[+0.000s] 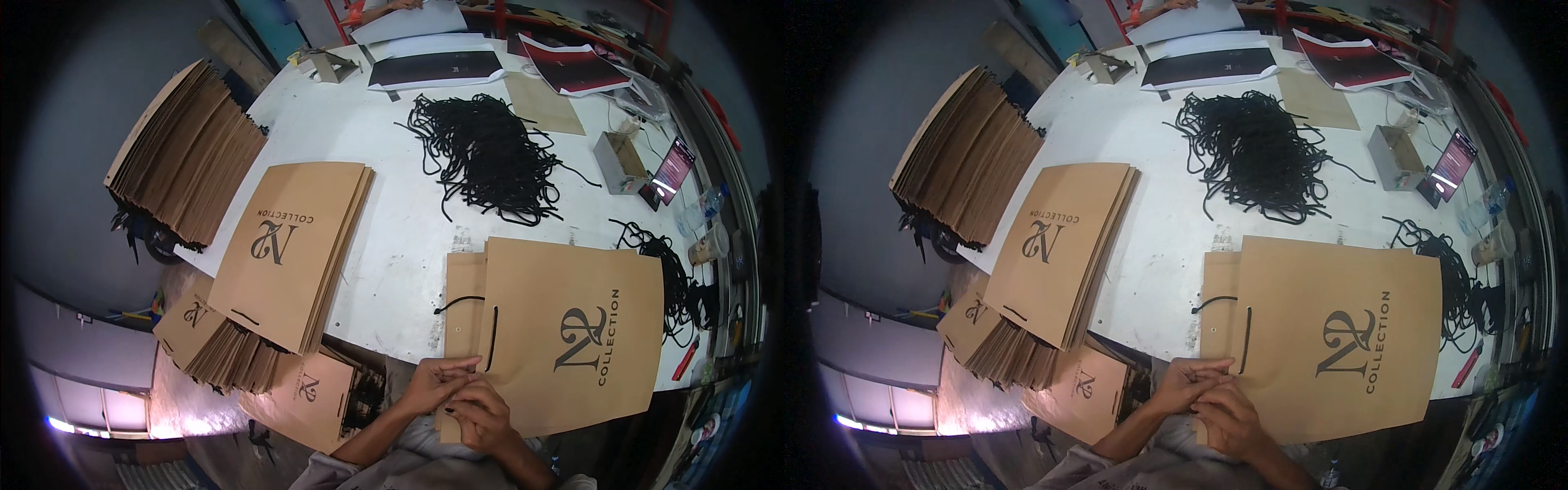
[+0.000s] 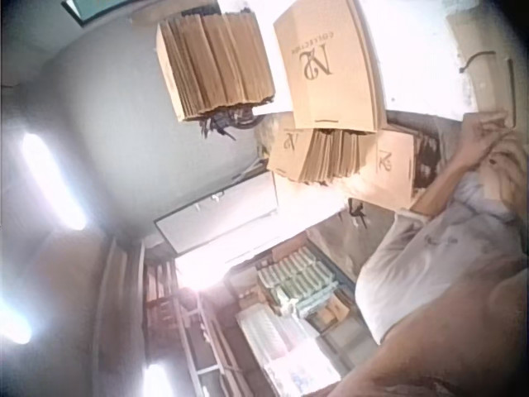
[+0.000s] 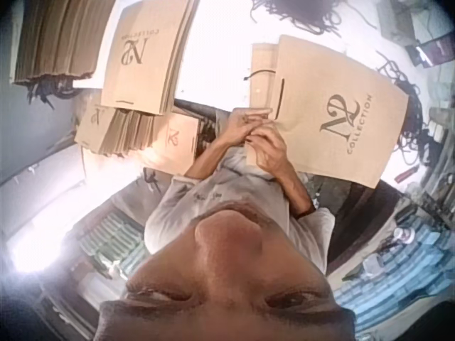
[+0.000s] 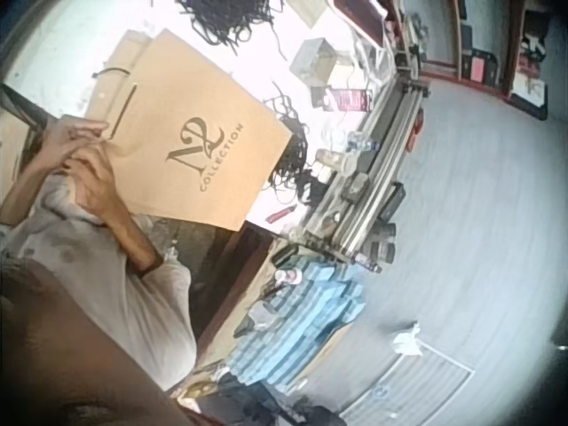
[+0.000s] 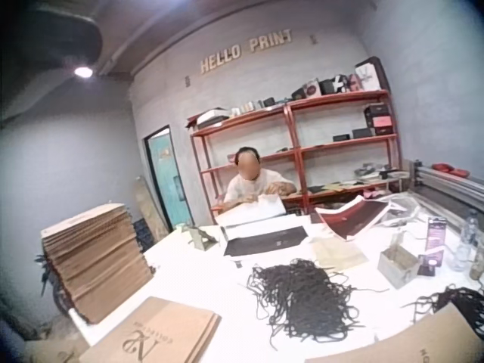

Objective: The person threads black cords through pre-punched holes in brown paper bags, ties knots, and stacks the finished bags. The process is repeated for multiple bags on a white work table.

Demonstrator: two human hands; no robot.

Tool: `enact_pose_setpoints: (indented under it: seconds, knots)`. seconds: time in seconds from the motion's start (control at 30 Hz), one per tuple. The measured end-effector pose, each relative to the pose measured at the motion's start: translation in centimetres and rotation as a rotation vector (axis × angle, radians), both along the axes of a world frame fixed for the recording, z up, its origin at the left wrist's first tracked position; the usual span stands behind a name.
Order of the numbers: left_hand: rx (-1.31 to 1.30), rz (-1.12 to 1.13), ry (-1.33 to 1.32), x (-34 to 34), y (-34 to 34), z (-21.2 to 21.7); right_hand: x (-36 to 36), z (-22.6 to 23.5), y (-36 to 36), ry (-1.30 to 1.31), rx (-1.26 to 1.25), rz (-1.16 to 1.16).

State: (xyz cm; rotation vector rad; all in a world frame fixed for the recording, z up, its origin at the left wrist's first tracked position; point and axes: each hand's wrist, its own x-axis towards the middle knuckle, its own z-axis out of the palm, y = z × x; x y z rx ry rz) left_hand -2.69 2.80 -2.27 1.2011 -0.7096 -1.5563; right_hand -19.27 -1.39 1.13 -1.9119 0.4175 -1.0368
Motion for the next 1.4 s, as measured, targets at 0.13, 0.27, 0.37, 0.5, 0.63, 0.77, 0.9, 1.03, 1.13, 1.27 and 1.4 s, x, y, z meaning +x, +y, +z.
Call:
enact_pose_setpoints:
  seconds: [0.13,0.27,0.37,0.5,0.63,0.77,0.9,1.03,1.13,1.27,1.4]
  knots:
    - [-0.029,0.002,0.080,0.2,-0.2,-0.2,0.3,0.3,0.3,0.024,0.037,0.028]
    - [-0.072,0.038,0.012,0.3,-0.1,-0.6,0.8,-1.2,-0.4,0.034,0.308,-0.240]
    - [0.085,0.199,-0.017,-0.4,-0.5,2.0,1.8,-3.5,-1.7,0.037,0.516,-0.411]
    - [-0.086,0.224,-0.624,-0.6,-0.1,1.9,2.0,-2.3,-2.8,0.302,0.245,-0.308]
    - [-0.462,0.239,-0.794,0.3,-0.1,0.3,1.5,-1.4,-3.0,0.345,0.311,-0.173]
    - [-0.386,0.325,-0.514,-0.3,-0.3,-0.2,0.5,-0.9,-4.6,0.290,0.473,-0.060]
    - [-0.344,0.236,-0.539,0.0,-1.1,0.7,0.2,-3.4,-4.4,0.107,0.701,-0.096]
    - [-0.443,0.273,-0.562,-1.0,-1.2,0.1,0.6,-3.2,-3.7,0.149,0.653,-0.175]
    - [-0.420,0.328,-0.546,-1.7,-0.9,-0.3,0.6,-2.7,-3.7,0.148,0.712,-0.136]
    - [-0.215,0.326,-0.321,-1.7,-0.4,-0.3,0.5,-2.9,-3.3,0.062,0.843,-0.130]
    - [-0.136,0.305,-0.091,-0.1,1.2,1.6,0.7,-0.3,-4.0,0.282,0.446,-0.045]
